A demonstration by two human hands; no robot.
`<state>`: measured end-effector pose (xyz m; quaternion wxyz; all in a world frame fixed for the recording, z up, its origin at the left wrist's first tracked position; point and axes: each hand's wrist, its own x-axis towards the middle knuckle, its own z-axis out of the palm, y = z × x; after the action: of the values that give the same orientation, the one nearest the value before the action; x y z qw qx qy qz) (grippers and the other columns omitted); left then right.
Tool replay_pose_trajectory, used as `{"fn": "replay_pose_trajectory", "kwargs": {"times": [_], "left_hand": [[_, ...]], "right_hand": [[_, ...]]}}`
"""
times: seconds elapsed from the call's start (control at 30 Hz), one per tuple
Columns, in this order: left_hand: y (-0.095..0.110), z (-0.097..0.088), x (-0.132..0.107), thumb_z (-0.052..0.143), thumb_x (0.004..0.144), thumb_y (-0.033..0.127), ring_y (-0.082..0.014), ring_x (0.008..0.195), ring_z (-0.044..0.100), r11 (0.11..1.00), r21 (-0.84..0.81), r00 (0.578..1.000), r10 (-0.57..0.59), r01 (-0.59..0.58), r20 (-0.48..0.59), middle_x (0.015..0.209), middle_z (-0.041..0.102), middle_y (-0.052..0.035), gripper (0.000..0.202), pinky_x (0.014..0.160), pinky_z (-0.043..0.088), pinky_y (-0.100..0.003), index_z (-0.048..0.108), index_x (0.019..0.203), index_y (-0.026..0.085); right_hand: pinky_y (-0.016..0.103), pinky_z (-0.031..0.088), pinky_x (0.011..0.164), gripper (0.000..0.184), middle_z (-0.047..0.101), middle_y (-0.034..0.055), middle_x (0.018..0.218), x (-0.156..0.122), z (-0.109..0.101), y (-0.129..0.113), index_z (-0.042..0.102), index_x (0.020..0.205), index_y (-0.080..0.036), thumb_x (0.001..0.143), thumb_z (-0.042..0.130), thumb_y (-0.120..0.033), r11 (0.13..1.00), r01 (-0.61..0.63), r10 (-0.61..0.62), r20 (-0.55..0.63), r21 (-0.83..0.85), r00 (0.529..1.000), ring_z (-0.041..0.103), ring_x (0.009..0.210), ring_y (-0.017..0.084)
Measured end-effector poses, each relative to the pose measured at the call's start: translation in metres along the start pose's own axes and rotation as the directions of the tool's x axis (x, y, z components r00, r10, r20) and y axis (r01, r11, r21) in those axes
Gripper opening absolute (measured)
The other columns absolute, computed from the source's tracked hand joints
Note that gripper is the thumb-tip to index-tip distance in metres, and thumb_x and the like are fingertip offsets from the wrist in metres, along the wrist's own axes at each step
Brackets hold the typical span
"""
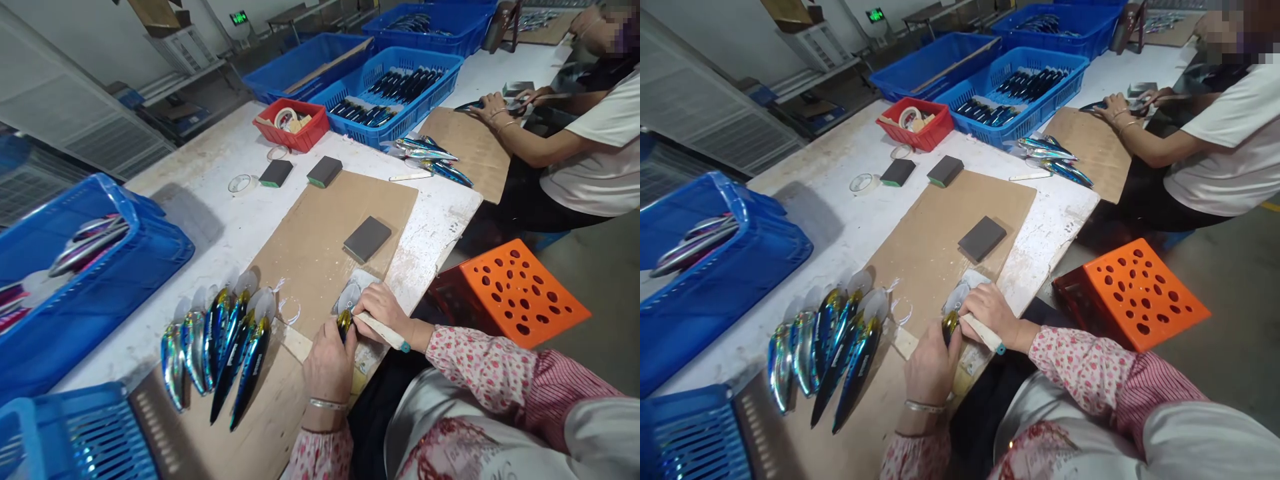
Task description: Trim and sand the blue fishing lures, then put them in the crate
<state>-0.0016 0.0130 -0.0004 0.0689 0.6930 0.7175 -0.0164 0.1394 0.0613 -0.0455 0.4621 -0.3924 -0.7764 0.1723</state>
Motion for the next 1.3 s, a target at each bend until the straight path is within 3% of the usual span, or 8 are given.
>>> {"fn": "replay_pose_trajectory", "kwargs": {"times": [0.23, 0.57, 0.87, 1.3], "left_hand": [[-0.003, 0.005, 0.000, 0.044, 0.091, 0.040, -0.0207, 0.076, 0.065, 0.999, 0.035, 0.999, 0.030, -0.029, -0.029, 0.078, 0.066, -0.0071, 0.026, 0.055, 0.038, -0.026, 0.055, 0.094, 0.017], [-0.005, 0.009, 0.000, 0.041, 0.092, 0.040, -0.0199, 0.073, 0.064, 0.997, 0.061, 0.995, 0.059, -0.055, -0.077, 0.075, 0.065, -0.0067, 0.029, 0.053, 0.035, -0.025, 0.056, 0.096, 0.016], [-0.008, 0.013, -0.001, 0.039, 0.092, 0.042, -0.0191, 0.072, 0.064, 0.991, 0.112, 0.988, 0.089, -0.075, -0.129, 0.073, 0.064, -0.0065, 0.032, 0.053, 0.037, -0.025, 0.057, 0.094, 0.016], [-0.004, 0.010, -0.002, 0.037, 0.093, 0.041, -0.0201, 0.074, 0.063, 0.994, 0.090, 0.994, 0.068, -0.060, -0.090, 0.074, 0.063, -0.0069, 0.032, 0.055, 0.038, -0.025, 0.056, 0.089, 0.016]], "right_hand": [[0.033, 0.033, 0.069, 0.012, 0.051, 0.0011, 0.065, 0.000, -0.001, 0.000, 0.045, 0.070, -0.020, 0.081, 0.049, -0.021, 1.000, 0.007, -0.007, 0.047, 0.008, 0.999, 0.046, 0.069, 0.017], [0.032, 0.034, 0.068, 0.014, 0.051, 0.0003, 0.063, 0.002, -0.006, -0.001, 0.040, 0.068, -0.021, 0.078, 0.051, -0.019, 0.999, 0.020, -0.023, 0.065, 0.038, 0.998, 0.048, 0.068, 0.017], [0.032, 0.032, 0.067, 0.013, 0.051, 0.0013, 0.066, 0.000, 0.003, 0.001, 0.041, 0.071, -0.021, 0.080, 0.049, -0.018, 0.999, -0.039, 0.040, 0.015, -0.021, 0.999, 0.046, 0.069, 0.019], [0.032, 0.032, 0.067, 0.013, 0.050, 0.0008, 0.065, 0.001, 0.004, -0.001, 0.042, 0.069, -0.021, 0.079, 0.050, -0.019, 0.998, -0.048, 0.049, 0.030, -0.045, 0.998, 0.046, 0.068, 0.018]]}}
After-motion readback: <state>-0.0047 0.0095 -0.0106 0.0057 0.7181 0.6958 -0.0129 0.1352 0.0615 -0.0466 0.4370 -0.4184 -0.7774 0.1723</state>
